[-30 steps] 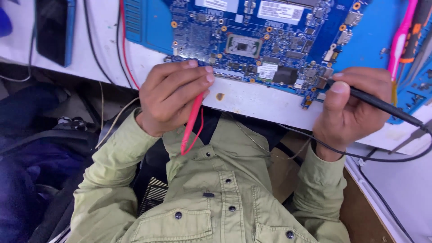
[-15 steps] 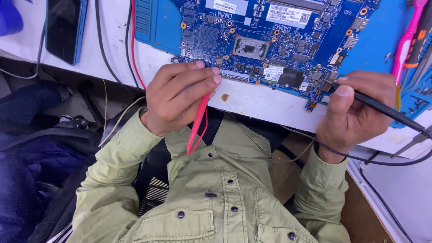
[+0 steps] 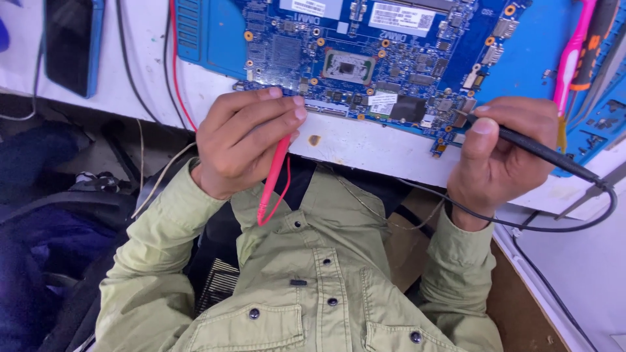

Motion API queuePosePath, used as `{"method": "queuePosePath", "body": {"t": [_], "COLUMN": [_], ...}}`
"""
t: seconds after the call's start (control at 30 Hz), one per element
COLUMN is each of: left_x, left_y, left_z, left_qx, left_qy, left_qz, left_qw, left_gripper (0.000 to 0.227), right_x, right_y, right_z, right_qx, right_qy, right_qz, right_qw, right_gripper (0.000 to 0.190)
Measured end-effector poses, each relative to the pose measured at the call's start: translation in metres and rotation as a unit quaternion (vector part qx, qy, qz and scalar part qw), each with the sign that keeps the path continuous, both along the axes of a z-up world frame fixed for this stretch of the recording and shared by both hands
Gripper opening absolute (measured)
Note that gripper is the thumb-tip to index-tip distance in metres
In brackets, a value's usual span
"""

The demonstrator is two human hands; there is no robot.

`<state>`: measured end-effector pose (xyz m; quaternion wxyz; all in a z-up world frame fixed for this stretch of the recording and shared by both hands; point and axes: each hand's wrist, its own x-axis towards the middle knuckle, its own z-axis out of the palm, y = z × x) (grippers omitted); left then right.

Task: The person uses multimeter probes to test points on a blue motherboard. They then pick up a mobile phone, navigate the screen, and appear to use a calculator app.

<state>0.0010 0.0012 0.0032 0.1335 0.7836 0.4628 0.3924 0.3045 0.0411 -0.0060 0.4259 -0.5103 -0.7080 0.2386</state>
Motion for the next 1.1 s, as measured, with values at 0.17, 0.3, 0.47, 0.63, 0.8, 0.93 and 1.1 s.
{"method": "queuePosePath", "body": {"t": [0.17,0.3,0.47,0.63,0.8,0.93,1.1], "left_x": [0.0011,-0.0011,-0.0020,-0.0023,-0.0021,-0.0016,0.0012], "left_y": [-0.0020,-0.0048,-0.0049,-0.0052,-0.0051,-0.0041,-0.0014], "left_z": [-0.0050,-0.0078,-0.0074,-0.0077,-0.0079,-0.0069,-0.0006], "left_qx": [-0.007,-0.014,-0.018,-0.016,-0.016,-0.017,-0.005], "left_qy": [-0.002,0.010,0.012,0.009,0.009,0.007,-0.002], "left_qz": [0.000,0.000,-0.004,-0.003,-0.005,-0.007,0.013], "left_qw": [1.000,1.000,1.000,1.000,1.000,1.000,1.000], "left_gripper": [0.013,0.016,0.016,0.015,0.015,0.016,0.012], "right_x": [0.0003,0.0006,0.0015,-0.0011,-0.0001,-0.0006,-0.0011], "right_y": [-0.0003,0.0006,0.0000,0.0005,0.0008,0.0009,0.0027], "right_z": [0.0017,0.0002,-0.0026,-0.0008,-0.0017,-0.0005,-0.0004], "right_qx": [-0.014,-0.012,-0.009,-0.010,-0.004,-0.005,0.004], "right_qy": [0.003,0.004,0.011,0.006,0.005,0.008,0.005], "right_qz": [-0.018,-0.024,-0.023,-0.022,-0.022,-0.021,-0.004], "right_qw": [1.000,1.000,1.000,1.000,1.000,1.000,1.000], "right_gripper": [0.034,0.035,0.032,0.033,0.032,0.032,0.035]}}
